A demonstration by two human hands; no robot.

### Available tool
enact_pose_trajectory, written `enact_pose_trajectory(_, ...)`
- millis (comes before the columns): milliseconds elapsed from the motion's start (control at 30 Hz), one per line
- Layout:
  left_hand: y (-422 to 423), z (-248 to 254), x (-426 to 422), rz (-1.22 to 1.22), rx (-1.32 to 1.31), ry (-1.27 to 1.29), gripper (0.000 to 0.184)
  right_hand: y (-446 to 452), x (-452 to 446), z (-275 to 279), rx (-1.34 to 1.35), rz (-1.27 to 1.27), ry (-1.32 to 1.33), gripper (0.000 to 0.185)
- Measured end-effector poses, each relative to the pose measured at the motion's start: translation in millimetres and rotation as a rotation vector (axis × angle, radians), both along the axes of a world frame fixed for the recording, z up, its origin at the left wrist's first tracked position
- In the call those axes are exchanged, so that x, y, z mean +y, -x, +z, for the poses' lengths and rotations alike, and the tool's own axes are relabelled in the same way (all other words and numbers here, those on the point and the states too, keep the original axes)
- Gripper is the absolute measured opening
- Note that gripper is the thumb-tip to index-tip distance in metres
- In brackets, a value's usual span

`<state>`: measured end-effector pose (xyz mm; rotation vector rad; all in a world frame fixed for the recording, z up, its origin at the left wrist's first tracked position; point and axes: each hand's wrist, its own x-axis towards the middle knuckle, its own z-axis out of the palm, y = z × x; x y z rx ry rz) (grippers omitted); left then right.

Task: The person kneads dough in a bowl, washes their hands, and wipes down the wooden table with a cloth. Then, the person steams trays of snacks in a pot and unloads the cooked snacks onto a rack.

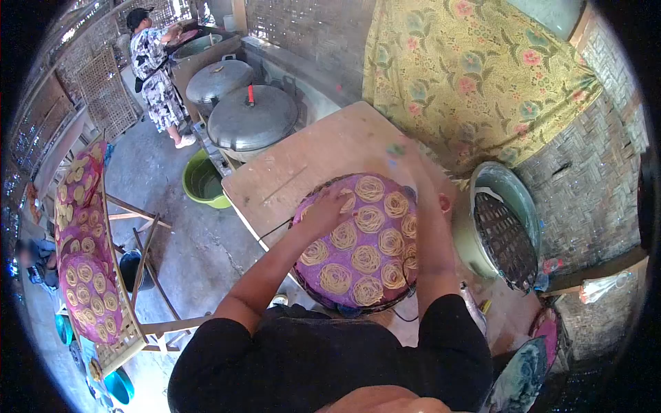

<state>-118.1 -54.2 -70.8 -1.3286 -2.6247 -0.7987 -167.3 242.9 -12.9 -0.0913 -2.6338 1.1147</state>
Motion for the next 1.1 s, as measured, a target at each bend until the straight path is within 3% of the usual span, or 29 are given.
enact_pose_trajectory(33, -1.2, 1.8, -2.0, -0.021, -0.088, -0.092, 0.057, 17.6, 51.8, -47.8, 0.113, -0.101, -0.267, 0.047)
enact_pose_trajectory(67, -1.7, -0.8, -2.7, -0.031, -0.097, -0.086, 0.057, 26.4, 94.6, -84.0, 0.103, -0.111, -0.262, 0.047)
enact_pose_trajectory(133, 5.6, -1.3, -1.4, -0.053, -0.175, -0.228, 0.048, 34.1, 149.3, -127.8, -0.383, -0.284, -0.395, 0.067)
enact_pose_trajectory(233, 10.4, 13.8, 0.4, -0.013, -0.247, -0.251, 0.044, -33.2, 84.6, -66.4, -0.312, -0.347, -0.353, 0.063)
enact_pose_trajectory(300, 20.1, 12.1, -2.5, 0.005, -0.131, -0.327, 0.037, -78.2, 32.2, -4.7, -0.161, -0.351, -0.331, 0.053)
enact_pose_trajectory(367, 21.5, 35.8, -23.7, -0.009, -0.217, -0.450, 0.031, -116.8, 20.0, -3.3, -0.051, -0.358, -0.316, 0.044)
enact_pose_trajectory(433, 15.0, 34.1, -54.2, 0.171, -0.320, -0.458, 0.031, -172.4, 5.9, -22.5, -0.047, 0.064, 1.192, 0.024)
enact_pose_trajectory(500, 20.0, 1.1, -83.0, 0.183, -0.322, -0.509, 0.029, -245.9, -86.5, 38.6, -0.217, 0.046, 0.069, 0.014)
enact_pose_trajectory(600, 19.5, -32.4, -117.7, 0.189, -0.361, -0.454, 0.028, -304.1, -129.6, 5.6, -0.157, 0.106, 0.135, 0.015)
enact_pose_trajectory(700, 10.6, -41.8, -136.4, 0.249, -0.463, -0.425, 0.028, -335.0, -131.0, -27.1, -0.061, -0.061, -0.112, 0.022)
enact_pose_trajectory(767, 7.3, -46.4, -140.4, 0.241, -0.479, -0.419, 0.026, -343.3, -138.1, -20.9, 0.033, -0.509, -0.454, 0.019)
enact_pose_trajectory(900, 4.7, -52.5, -142.0, 0.165, -0.518, -0.406, 0.025, -355.2, -114.1, -72.8, -0.030, -0.559, -0.531, 0.020)
enact_pose_trajectory(933, 4.9, -53.3, -140.7, 0.135, -0.520, -0.399, 0.024, -363.6, -97.4, -96.7, 0.109, -0.641, -0.028, 0.019)
enact_pose_trajectory(1000, -1.0, -43.4, -138.5, 0.137, -0.507, -0.411, 0.025, -383.0, -73.2, -99.6, 0.194, -0.840, 0.495, 0.018)
enact_pose_trajectory(1033, -3.9, -40.4, -138.4, 0.131, -0.504, -0.416, 0.025, -395.4, -63.8, -90.7, 0.144, -0.992, 0.506, 0.017)
enact_pose_trajectory(1100, -2.8, -46.7, -142.1, 0.125, -0.477, -0.395, 0.026, -432.1, -41.4, -103.5, -0.087, -1.144, -0.075, 0.022)
